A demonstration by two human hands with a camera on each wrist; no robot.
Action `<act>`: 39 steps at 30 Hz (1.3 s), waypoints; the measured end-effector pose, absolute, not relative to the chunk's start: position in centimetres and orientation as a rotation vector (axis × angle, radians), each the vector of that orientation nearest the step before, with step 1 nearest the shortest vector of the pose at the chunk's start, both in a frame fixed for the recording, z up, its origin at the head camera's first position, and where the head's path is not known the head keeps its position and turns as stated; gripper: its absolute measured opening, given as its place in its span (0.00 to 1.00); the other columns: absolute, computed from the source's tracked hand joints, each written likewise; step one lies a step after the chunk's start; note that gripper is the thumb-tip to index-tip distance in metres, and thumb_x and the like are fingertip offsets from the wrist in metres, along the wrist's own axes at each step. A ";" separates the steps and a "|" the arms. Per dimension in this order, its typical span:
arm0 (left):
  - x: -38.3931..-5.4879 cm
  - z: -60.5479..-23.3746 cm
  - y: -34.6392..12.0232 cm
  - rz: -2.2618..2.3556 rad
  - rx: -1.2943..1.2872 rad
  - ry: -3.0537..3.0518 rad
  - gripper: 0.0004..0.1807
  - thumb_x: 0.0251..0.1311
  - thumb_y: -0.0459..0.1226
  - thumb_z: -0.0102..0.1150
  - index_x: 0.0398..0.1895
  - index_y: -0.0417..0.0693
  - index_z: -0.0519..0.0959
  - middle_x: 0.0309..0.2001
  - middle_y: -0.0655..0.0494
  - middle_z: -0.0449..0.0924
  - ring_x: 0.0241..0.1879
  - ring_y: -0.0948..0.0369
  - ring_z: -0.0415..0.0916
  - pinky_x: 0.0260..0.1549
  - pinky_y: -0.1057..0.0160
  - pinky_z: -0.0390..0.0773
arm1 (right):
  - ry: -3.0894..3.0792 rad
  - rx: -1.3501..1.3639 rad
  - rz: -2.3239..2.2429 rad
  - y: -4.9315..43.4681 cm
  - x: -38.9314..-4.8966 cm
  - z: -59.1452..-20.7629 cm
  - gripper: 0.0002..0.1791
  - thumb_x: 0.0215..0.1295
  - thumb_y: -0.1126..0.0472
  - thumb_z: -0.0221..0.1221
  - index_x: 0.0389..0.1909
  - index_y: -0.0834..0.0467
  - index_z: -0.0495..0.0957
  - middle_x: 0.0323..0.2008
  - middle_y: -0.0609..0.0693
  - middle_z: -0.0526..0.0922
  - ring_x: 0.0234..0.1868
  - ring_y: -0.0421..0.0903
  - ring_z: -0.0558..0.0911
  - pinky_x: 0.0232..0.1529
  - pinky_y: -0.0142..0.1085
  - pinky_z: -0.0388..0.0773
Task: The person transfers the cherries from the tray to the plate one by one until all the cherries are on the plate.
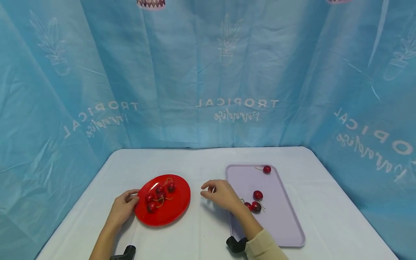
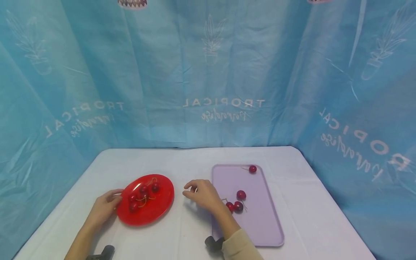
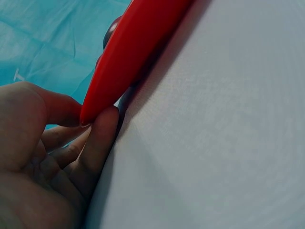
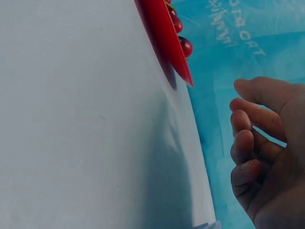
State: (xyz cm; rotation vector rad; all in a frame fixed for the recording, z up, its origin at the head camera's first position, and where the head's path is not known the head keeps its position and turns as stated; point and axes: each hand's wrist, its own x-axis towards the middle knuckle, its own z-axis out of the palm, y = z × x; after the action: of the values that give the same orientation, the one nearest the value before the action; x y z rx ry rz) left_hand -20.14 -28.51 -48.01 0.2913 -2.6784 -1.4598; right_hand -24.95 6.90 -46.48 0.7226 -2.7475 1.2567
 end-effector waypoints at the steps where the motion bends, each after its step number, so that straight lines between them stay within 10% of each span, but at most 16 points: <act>1: -20.1 -48.0 -28.5 -1.465 0.290 -2.676 0.23 0.69 0.38 0.49 0.63 0.36 0.67 0.53 0.35 0.74 0.51 0.45 0.74 0.46 0.56 0.79 | -2.757 0.722 1.257 7.0 -24.8 -46.4 0.11 0.61 0.51 0.63 0.40 0.50 0.85 0.23 0.38 0.77 0.24 0.39 0.74 0.23 0.34 0.72; 39: -20.4 -48.6 -28.7 -1.457 0.286 -2.660 0.22 0.69 0.38 0.48 0.63 0.38 0.68 0.53 0.37 0.75 0.51 0.46 0.75 0.46 0.57 0.79 | -2.795 0.598 1.177 12.2 -22.8 -44.7 0.02 0.57 0.52 0.66 0.29 0.45 0.83 0.22 0.39 0.76 0.21 0.39 0.72 0.20 0.33 0.70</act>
State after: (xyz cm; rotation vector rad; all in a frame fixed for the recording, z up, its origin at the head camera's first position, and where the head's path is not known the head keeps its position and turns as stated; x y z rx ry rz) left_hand -20.43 -28.65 -48.56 0.2865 -2.6596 -1.4569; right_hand -22.76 12.22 -44.74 0.5985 -2.7952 1.1770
